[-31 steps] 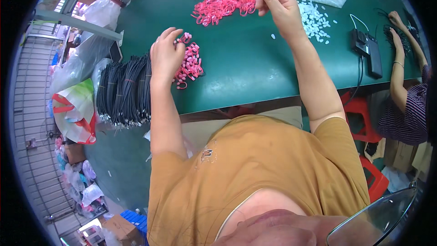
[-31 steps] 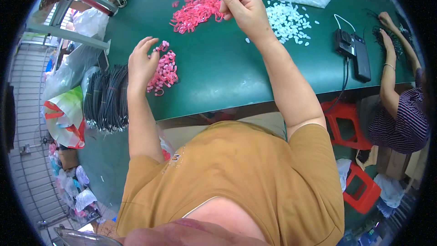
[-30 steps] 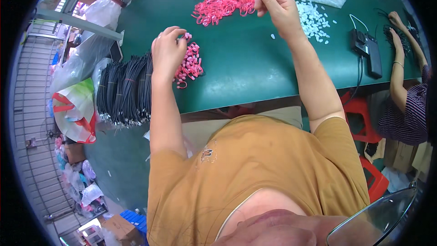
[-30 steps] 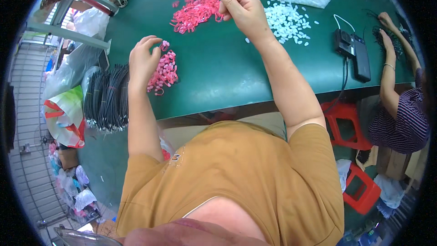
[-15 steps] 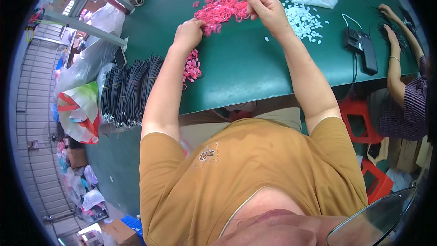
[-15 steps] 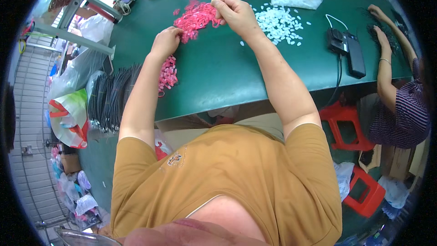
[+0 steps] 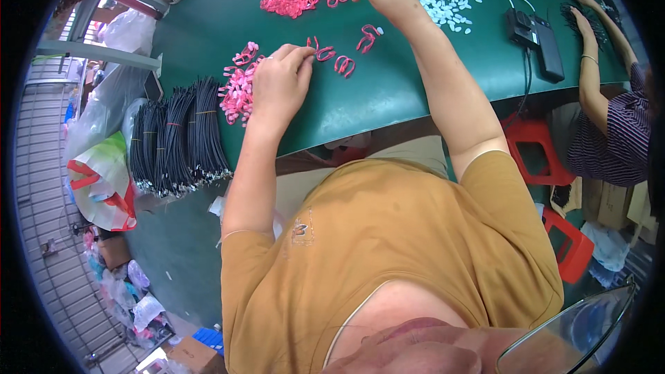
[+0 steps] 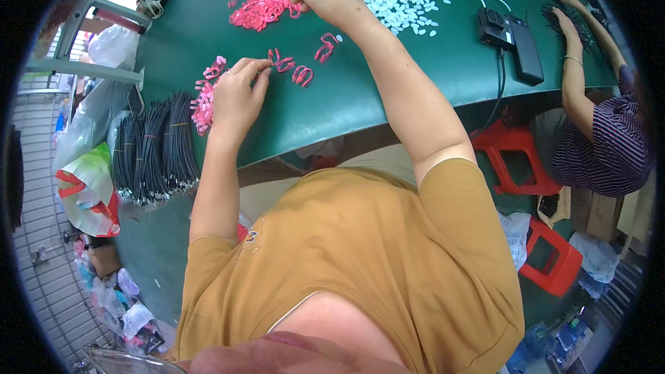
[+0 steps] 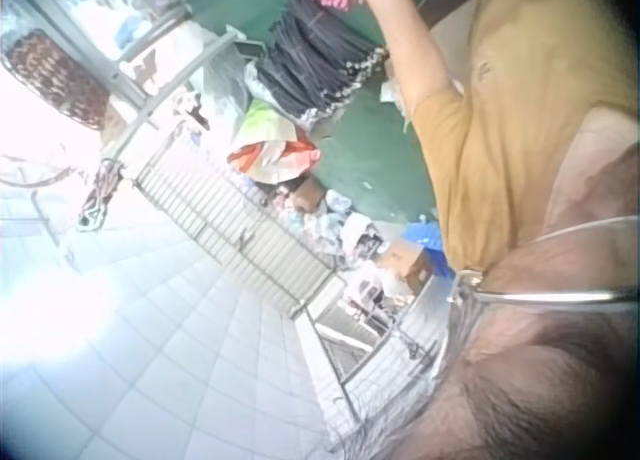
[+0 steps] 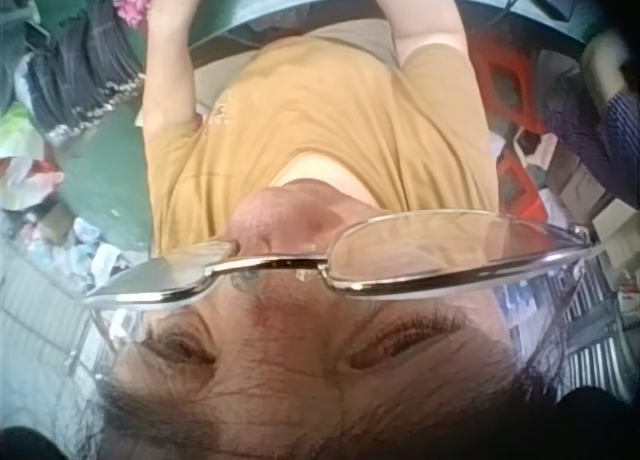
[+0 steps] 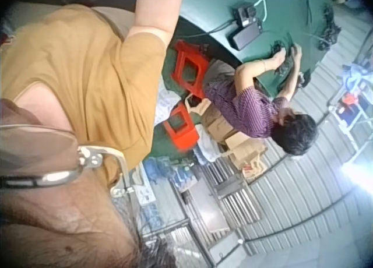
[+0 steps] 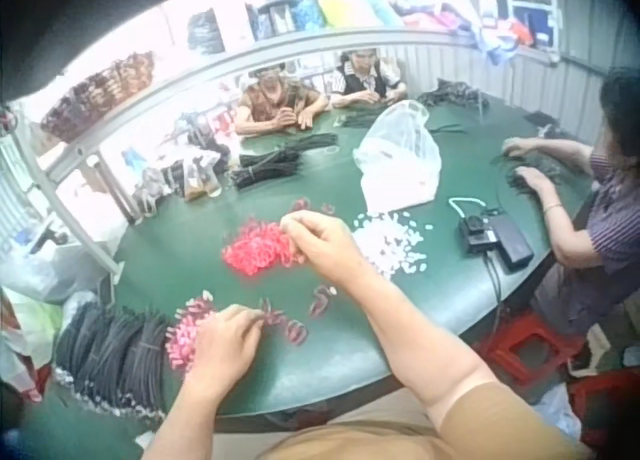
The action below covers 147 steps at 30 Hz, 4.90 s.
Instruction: The person assembles plastic clips by taking pink plastic clips and white caps from the table, fitting the white caps onto the clips by hand, and placing the finished clips into a pile on the table.
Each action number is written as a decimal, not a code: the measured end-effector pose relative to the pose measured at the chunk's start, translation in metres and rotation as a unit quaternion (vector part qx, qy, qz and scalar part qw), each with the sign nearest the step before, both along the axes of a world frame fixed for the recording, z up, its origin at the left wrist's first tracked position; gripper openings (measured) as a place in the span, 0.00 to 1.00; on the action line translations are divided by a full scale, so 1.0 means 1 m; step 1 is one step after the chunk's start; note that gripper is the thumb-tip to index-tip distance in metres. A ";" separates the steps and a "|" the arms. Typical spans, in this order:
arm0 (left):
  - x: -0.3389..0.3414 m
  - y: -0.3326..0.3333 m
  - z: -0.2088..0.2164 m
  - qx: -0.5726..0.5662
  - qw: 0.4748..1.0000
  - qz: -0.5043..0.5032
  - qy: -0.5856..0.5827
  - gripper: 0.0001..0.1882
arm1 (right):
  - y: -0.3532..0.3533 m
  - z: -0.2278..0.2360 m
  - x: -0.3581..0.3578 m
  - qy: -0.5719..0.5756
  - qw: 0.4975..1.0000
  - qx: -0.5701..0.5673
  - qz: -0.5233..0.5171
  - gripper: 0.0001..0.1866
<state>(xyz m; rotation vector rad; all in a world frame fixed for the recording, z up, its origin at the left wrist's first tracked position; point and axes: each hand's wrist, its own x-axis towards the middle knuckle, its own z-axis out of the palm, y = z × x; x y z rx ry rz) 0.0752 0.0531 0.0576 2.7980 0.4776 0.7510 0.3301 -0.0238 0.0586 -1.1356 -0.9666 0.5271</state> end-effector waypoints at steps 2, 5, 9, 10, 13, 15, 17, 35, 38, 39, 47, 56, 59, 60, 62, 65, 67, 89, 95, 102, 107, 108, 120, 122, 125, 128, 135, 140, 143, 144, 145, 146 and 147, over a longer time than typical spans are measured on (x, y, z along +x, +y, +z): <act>0.001 -0.006 -0.005 0.006 1.000 -0.021 -0.017 0.05 | 0.008 -0.011 0.008 -0.086 0.995 0.005 -0.049 0.19; 0.006 -0.005 -0.010 0.009 1.000 -0.008 -0.014 0.06 | 0.008 -0.012 0.006 -0.125 0.989 -0.031 -0.073 0.20; 0.019 0.001 -0.011 -0.016 1.000 -0.001 -0.021 0.07 | 0.009 -0.016 0.010 -0.111 0.991 -0.037 -0.061 0.20; 0.024 0.002 -0.011 -0.018 1.000 0.000 -0.012 0.08 | 0.010 -0.017 0.011 -0.097 0.993 -0.027 -0.062 0.20; 0.027 0.002 -0.008 -0.018 0.999 0.013 0.042 0.09 | 0.004 -0.007 0.015 -0.060 0.996 -0.006 -0.064 0.16; 0.023 0.003 -0.009 -0.030 0.997 0.020 0.075 0.10 | -0.005 0.000 0.025 -0.005 0.997 0.020 -0.080 0.13; 0.017 0.004 -0.019 -0.032 0.997 0.021 0.074 0.09 | -0.017 0.015 0.027 -0.008 0.994 -0.005 -0.106 0.14; -0.051 -0.045 -0.020 -0.229 0.971 0.062 -0.037 0.05 | -0.027 0.019 -0.022 -0.334 0.813 -0.405 0.250 0.22; -0.048 -0.047 -0.018 -0.204 0.976 0.045 -0.068 0.04 | -0.027 0.006 -0.004 -0.304 0.901 -0.240 0.196 0.19; -0.052 -0.042 -0.025 -0.211 0.973 0.049 -0.075 0.04 | -0.036 0.023 -0.020 -0.257 0.918 -0.192 0.234 0.18; -0.050 -0.043 -0.038 -0.171 0.982 0.016 -0.082 0.06 | -0.136 0.191 -0.142 -0.267 0.796 0.318 0.440 0.15; -0.038 -0.044 -0.034 -0.196 0.976 -0.036 -0.090 0.07 | -0.129 0.176 -0.169 -0.260 0.853 0.261 0.370 0.19; -0.034 -0.046 -0.040 -0.204 0.973 -0.028 -0.108 0.08 | -0.139 0.190 -0.157 -0.118 0.841 0.264 0.457 0.18; -0.035 -0.046 -0.043 -0.207 0.972 -0.024 -0.107 0.08 | -0.146 0.192 -0.159 -0.120 0.851 0.266 0.437 0.18; -0.036 -0.043 -0.047 -0.176 0.980 -0.012 -0.093 0.09 | -0.137 0.198 -0.166 -0.176 0.836 0.258 0.452 0.19; -0.037 -0.040 -0.050 -0.148 0.982 -0.037 -0.107 0.09 | -0.131 0.196 -0.178 -0.167 0.865 0.207 0.425 0.19; -0.036 -0.041 -0.048 -0.184 0.978 -0.023 -0.092 0.09 | -0.132 0.194 -0.178 -0.156 0.871 0.188 0.427 0.19; -0.040 -0.044 -0.038 -0.193 0.976 -0.032 -0.099 0.07 | -0.127 0.196 -0.179 -0.238 0.864 0.220 0.385 0.17; -0.035 -0.040 -0.057 -0.226 0.968 0.006 -0.107 0.08 | -0.089 0.111 -0.138 -0.380 0.903 0.096 0.174 0.04; -0.042 -0.040 -0.052 -0.348 0.929 0.034 -0.121 0.12 | -0.082 -0.013 -0.133 -0.545 0.831 -0.109 0.010 0.16; -0.039 -0.019 -0.074 -0.499 0.844 -0.015 -0.195 0.12 | -0.086 -0.020 -0.140 -0.549 0.833 -0.059 -0.043 0.15; -0.038 -0.017 -0.076 -0.525 0.822 -0.034 -0.218 0.13 | -0.088 -0.023 -0.142 -0.561 0.824 -0.058 -0.059 0.15; -0.042 -0.022 -0.068 -0.606 0.764 -0.053 -0.216 0.12 | -0.092 -0.041 -0.145 -0.561 0.821 -0.049 -0.093 0.18; -0.047 -0.022 -0.068 -0.606 0.766 -0.062 -0.207 0.09 | -0.091 -0.042 -0.144 -0.566 0.817 -0.060 -0.091 0.18; -0.045 -0.033 -0.058 -0.611 0.751 -0.071 -0.240 0.04 | -0.090 -0.049 -0.141 -0.562 0.819 -0.062 -0.102 0.17; -0.052 -0.041 -0.054 -0.461 0.858 -0.072 -0.213 0.10 | -0.094 -0.049 -0.137 -0.511 0.853 -0.042 -0.098 0.15; -0.050 -0.040 -0.047 -0.084 0.975 -0.070 -0.192 0.12 | -0.094 -0.052 -0.131 -0.500 0.863 -0.061 -0.040 0.15; -0.052 -0.044 -0.043 -0.057 0.978 -0.056 -0.191 0.11 | -0.102 -0.042 -0.131 -0.460 0.881 -0.110 0.022 0.17; -0.053 -0.041 -0.045 -0.089 0.975 -0.041 -0.201 0.10 | -0.106 -0.029 -0.105 -0.439 0.885 -0.155 -0.007 0.15; -0.054 -0.042 -0.047 -0.094 0.974 -0.042 -0.201 0.10 | -0.106 -0.032 -0.086 -0.445 0.880 -0.154 -0.053 0.11; -0.055 -0.042 -0.047 -0.124 0.975 -0.036 -0.181 0.09 | -0.108 -0.035 -0.066 -0.445 0.880 -0.132 -0.099 0.09; -0.054 -0.041 -0.049 -0.152 0.975 -0.032 -0.161 0.09 | -0.111 -0.041 -0.046 -0.412 0.885 -0.155 -0.152 0.09; -0.054 -0.041 -0.051 -0.156 0.974 -0.030 -0.161 0.09 | -0.114 -0.038 -0.028 -0.409 0.865 -0.223 -0.186 0.10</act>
